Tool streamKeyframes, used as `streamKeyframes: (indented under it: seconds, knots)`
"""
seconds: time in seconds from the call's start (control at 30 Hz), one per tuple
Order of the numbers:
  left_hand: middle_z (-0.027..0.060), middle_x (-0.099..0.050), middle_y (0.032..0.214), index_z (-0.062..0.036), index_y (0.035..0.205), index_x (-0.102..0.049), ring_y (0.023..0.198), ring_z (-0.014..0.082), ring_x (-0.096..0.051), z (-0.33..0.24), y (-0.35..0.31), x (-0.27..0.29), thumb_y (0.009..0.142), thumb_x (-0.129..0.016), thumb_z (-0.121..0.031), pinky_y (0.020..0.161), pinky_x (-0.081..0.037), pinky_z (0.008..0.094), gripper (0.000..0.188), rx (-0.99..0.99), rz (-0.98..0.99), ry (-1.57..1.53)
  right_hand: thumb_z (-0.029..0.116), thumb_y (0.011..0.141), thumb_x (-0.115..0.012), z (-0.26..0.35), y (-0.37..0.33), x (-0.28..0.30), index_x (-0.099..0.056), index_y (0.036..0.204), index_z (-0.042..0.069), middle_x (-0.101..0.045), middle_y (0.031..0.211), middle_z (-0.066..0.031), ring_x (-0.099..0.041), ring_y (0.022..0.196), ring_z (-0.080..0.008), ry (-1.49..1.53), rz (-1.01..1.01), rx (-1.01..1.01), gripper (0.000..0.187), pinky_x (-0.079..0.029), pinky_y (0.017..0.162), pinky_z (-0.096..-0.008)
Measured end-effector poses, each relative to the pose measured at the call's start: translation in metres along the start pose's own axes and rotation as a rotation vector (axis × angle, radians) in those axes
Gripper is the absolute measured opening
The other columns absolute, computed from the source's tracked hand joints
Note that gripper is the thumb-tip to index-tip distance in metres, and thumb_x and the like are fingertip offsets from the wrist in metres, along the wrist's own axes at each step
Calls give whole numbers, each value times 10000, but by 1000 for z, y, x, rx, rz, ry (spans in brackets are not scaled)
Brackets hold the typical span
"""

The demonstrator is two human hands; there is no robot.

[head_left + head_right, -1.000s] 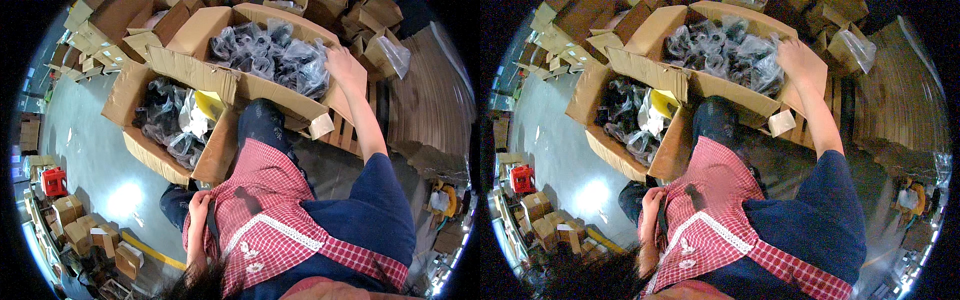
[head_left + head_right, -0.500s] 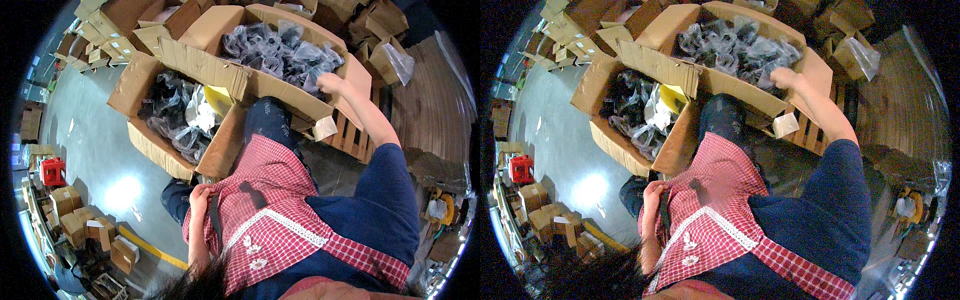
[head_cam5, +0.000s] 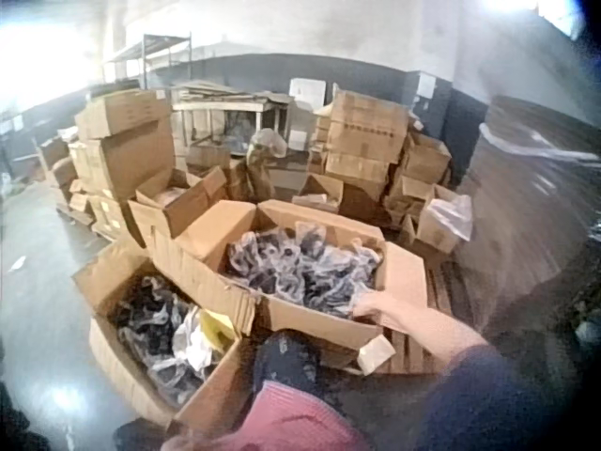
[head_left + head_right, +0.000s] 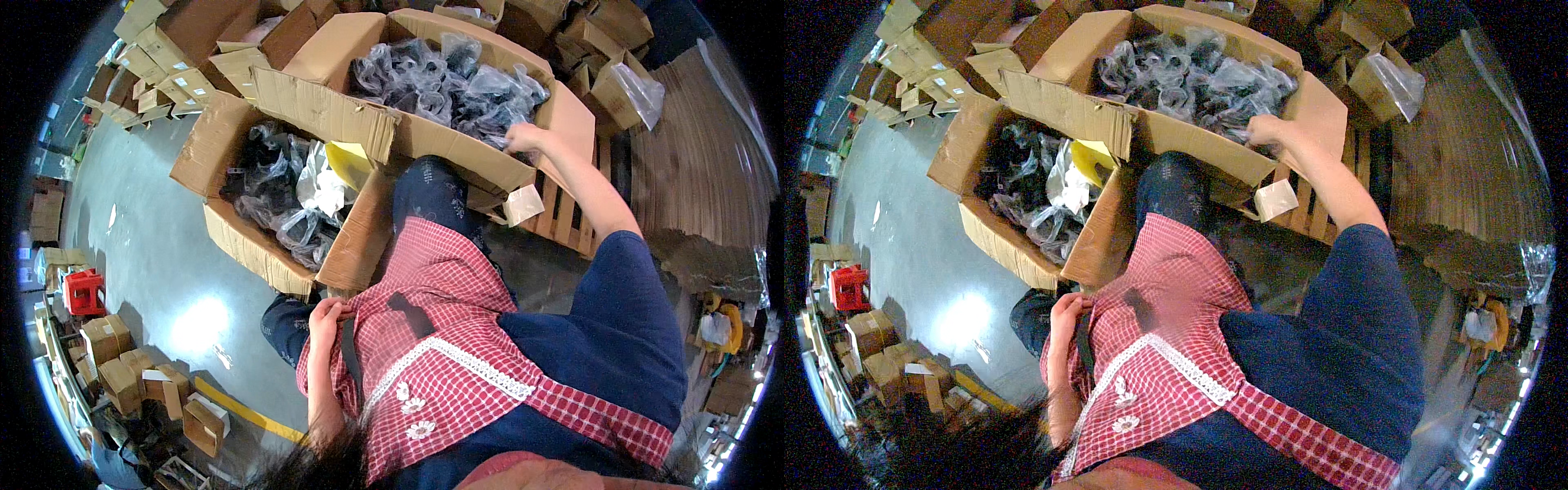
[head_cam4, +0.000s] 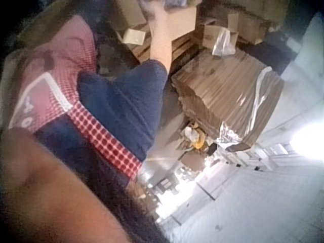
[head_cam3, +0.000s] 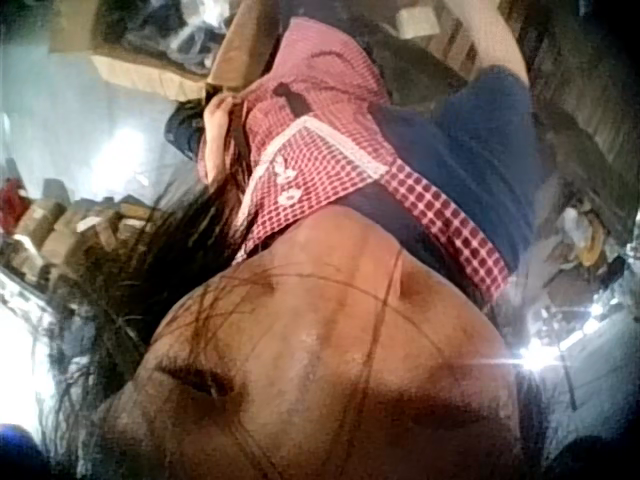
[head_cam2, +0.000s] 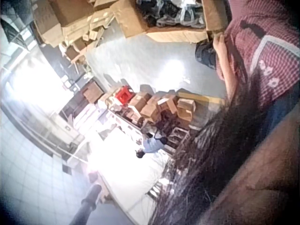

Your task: The person wipes black plastic components with a white cloth, peels small paper labels from a sheet to attach them to the components, and then places the items into a plastic bag and a cardboard box.

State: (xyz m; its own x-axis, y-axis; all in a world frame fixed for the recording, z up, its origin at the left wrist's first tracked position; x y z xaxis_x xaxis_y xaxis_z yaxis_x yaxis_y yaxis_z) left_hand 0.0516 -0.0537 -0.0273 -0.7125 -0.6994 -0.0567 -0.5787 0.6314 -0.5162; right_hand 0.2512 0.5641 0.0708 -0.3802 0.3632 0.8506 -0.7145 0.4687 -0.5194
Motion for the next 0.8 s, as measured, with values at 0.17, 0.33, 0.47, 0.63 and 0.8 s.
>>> streamKeyframes:
  seconds: [0.17,0.33,0.47,0.63,0.8]
  knots:
    - [121,-705,971,18,1134,-635,878,241,-722,-9,-7,3,981,-563,-103,743,-553,295,207,68,-30,-79,261,657,-769,-10,-8,0,-664,839,-34,-691,806,-198,-690,758,-303,109,62,37,363,-549,738,-435]
    - [110,-707,967,10,1137,-638,883,231,-718,-5,-9,6,980,-558,-106,745,-550,296,211,22,-37,-2,155,668,-691,3,-16,-1,-728,1011,44,-714,979,-208,-691,935,-346,-82,-123,51,362,-536,842,-426]
    - [95,-706,961,7,1124,-639,877,219,-712,-10,-3,5,975,-554,-105,734,-542,293,204,73,4,-44,75,688,-597,-6,-2,-41,-738,1167,128,-723,1041,-193,-684,998,-338,-95,-123,34,502,-532,879,-420]
    - [86,-703,959,-8,1117,-642,881,218,-713,-12,-3,2,977,-549,-126,718,-527,282,205,85,-20,-20,86,738,-592,-12,-1,-28,-665,1295,122,-720,1054,-135,-669,931,-278,203,141,82,563,-529,823,-385]
    - [103,-697,962,6,1128,-634,886,224,-714,-5,-7,7,979,-540,-110,716,-545,284,211,84,-38,-67,117,778,-665,1,-12,9,-599,1397,162,-656,875,-18,-518,652,-130,374,368,-22,625,-444,583,-290]
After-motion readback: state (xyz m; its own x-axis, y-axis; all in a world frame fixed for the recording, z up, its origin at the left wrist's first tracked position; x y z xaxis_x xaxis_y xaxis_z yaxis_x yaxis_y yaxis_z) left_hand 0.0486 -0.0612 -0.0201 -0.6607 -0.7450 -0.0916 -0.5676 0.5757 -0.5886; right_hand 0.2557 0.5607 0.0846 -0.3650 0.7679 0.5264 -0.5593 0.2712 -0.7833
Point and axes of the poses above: each hand's wrist, its own y-axis towards the middle knuckle, its own x-axis out of the back of the hand, z = x × y, the point moved 1 cm from there along y, towards the middle knuckle
